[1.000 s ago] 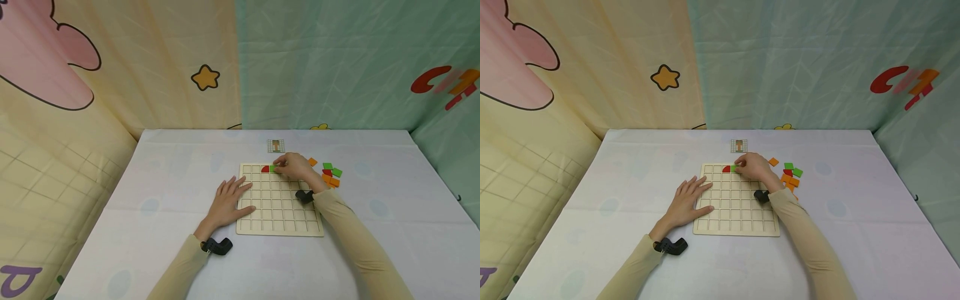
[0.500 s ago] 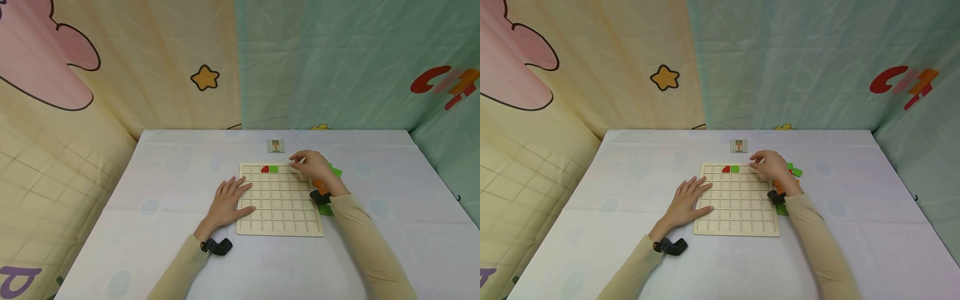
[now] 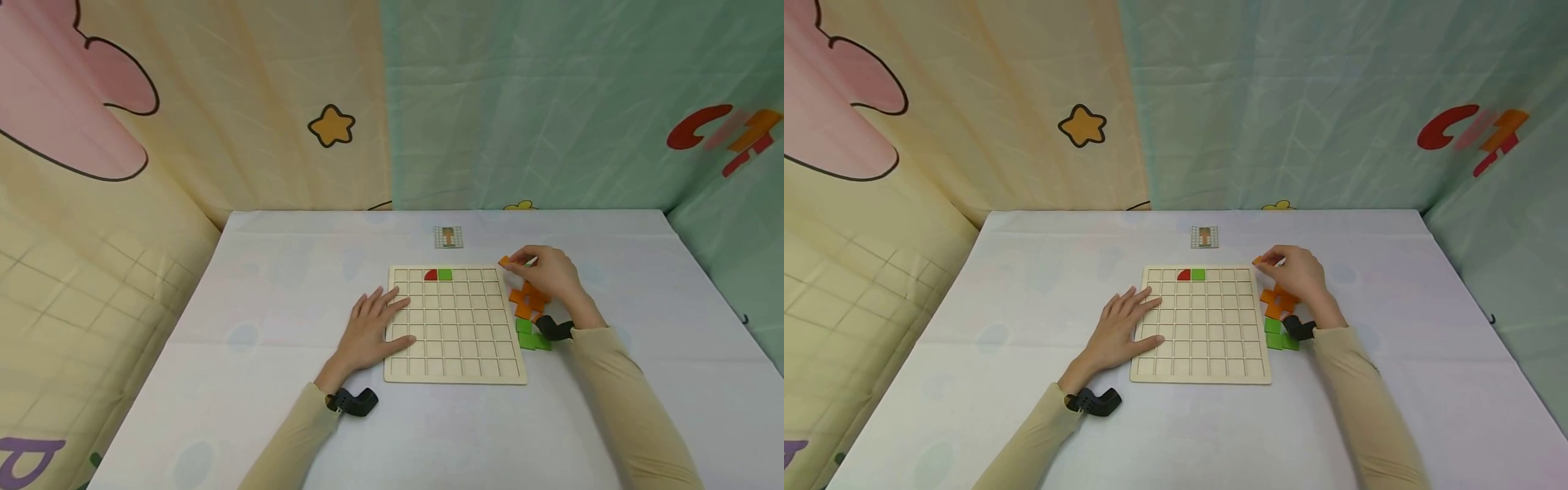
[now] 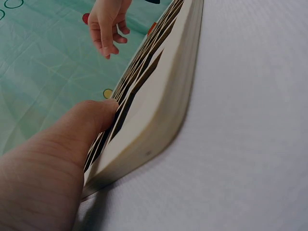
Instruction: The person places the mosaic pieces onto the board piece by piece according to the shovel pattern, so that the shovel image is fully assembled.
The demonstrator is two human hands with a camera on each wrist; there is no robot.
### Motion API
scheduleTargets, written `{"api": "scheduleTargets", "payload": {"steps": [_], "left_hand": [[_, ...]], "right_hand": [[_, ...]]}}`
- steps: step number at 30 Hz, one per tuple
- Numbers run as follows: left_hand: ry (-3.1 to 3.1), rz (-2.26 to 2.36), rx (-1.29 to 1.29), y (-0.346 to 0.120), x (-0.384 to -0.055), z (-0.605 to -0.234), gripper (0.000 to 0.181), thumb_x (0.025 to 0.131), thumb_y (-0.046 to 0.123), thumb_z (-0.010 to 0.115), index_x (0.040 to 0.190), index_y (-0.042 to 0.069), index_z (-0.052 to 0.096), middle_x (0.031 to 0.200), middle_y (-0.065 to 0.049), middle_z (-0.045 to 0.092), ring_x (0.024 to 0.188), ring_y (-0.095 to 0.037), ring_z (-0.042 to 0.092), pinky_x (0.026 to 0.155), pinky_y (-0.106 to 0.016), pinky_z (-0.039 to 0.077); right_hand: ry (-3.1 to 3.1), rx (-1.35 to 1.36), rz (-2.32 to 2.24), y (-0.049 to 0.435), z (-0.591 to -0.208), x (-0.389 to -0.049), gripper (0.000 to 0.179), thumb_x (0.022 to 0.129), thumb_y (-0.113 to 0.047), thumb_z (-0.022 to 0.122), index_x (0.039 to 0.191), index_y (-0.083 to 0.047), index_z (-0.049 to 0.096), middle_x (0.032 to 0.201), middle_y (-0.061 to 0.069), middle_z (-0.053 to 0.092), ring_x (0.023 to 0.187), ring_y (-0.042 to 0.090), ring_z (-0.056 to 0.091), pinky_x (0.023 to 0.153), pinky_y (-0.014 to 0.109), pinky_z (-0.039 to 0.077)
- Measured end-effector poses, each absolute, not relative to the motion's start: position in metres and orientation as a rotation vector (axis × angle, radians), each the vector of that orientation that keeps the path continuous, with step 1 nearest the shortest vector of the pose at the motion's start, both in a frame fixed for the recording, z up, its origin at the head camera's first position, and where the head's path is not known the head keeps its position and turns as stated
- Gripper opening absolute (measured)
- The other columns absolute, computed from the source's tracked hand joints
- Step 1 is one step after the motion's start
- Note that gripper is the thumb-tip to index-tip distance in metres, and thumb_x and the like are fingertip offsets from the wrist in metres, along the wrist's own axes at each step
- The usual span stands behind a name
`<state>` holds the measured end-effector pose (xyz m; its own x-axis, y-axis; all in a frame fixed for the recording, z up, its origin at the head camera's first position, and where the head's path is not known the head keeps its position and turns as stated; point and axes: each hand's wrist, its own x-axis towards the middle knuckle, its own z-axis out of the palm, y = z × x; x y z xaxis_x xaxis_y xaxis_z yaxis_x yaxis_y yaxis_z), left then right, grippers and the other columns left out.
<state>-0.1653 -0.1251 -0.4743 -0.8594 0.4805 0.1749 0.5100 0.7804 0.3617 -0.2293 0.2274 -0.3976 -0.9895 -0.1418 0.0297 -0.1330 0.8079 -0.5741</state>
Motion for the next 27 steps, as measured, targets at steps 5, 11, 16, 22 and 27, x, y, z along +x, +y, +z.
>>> {"api": "scheduleTargets", "payload": {"steps": [5, 11, 16, 22, 27], "left_hand": [[-2.892, -0.616, -0.809, -0.126, -0.166, -0.475, 0.070, 0.087, 0.058, 0.054, 0.146, 0.022, 0.040, 0.155, -0.001, 0.023, 0.142, -0.028, 0.011, 0.112, -0.044, 0.001], [-2.880, -0.621, -0.812, -0.127, -0.166, -0.475, 0.070, 0.087, 0.057, 0.054, 0.146, 0.021, 0.040, 0.154, -0.003, 0.025, 0.142, -0.028, 0.012, 0.112, -0.045, 0.003], [-2.882, -0.621, -0.812, -0.126, -0.166, -0.474, 0.070, 0.088, 0.057, 0.054, 0.146, 0.021, 0.040, 0.154, -0.002, 0.024, 0.142, -0.028, 0.012, 0.112, -0.045, 0.002], [-2.886, -0.622, -0.811, -0.126, -0.166, -0.475, 0.070, 0.088, 0.057, 0.054, 0.146, 0.022, 0.040, 0.154, -0.002, 0.024, 0.142, -0.027, 0.011, 0.112, -0.044, 0.002], [-2.892, -0.627, -0.808, -0.125, -0.166, -0.474, 0.070, 0.088, 0.058, 0.053, 0.146, 0.022, 0.039, 0.154, -0.002, 0.024, 0.142, -0.027, 0.011, 0.112, -0.044, 0.002]], "right_hand": [[3.003, -0.155, -0.884, 0.237, -0.402, -0.229, 0.029, 0.089, -0.033, 0.066, 0.099, -0.006, 0.069, 0.091, 0.010, 0.064, 0.070, 0.023, 0.055, 0.056, 0.032, 0.042], [2.998, -0.075, -0.840, 0.244, -0.406, -0.227, 0.032, 0.087, -0.035, 0.067, 0.098, -0.005, 0.069, 0.091, 0.011, 0.064, 0.071, 0.024, 0.053, 0.058, 0.032, 0.039], [2.999, -0.005, -0.784, 0.250, -0.410, -0.226, 0.034, 0.084, -0.037, 0.069, 0.094, -0.005, 0.068, 0.090, 0.011, 0.065, 0.074, 0.026, 0.055, 0.060, 0.034, 0.039], [3.015, 0.099, -0.708, 0.254, -0.414, -0.225, 0.036, 0.081, -0.040, 0.073, 0.087, -0.005, 0.066, 0.080, 0.008, 0.064, 0.069, 0.025, 0.054, 0.058, 0.036, 0.038], [3.007, 0.160, -0.664, 0.254, -0.413, -0.225, 0.040, 0.080, -0.042, 0.073, 0.086, -0.004, 0.066, 0.069, 0.005, 0.059, 0.063, 0.023, 0.051, 0.055, 0.035, 0.037]]}}
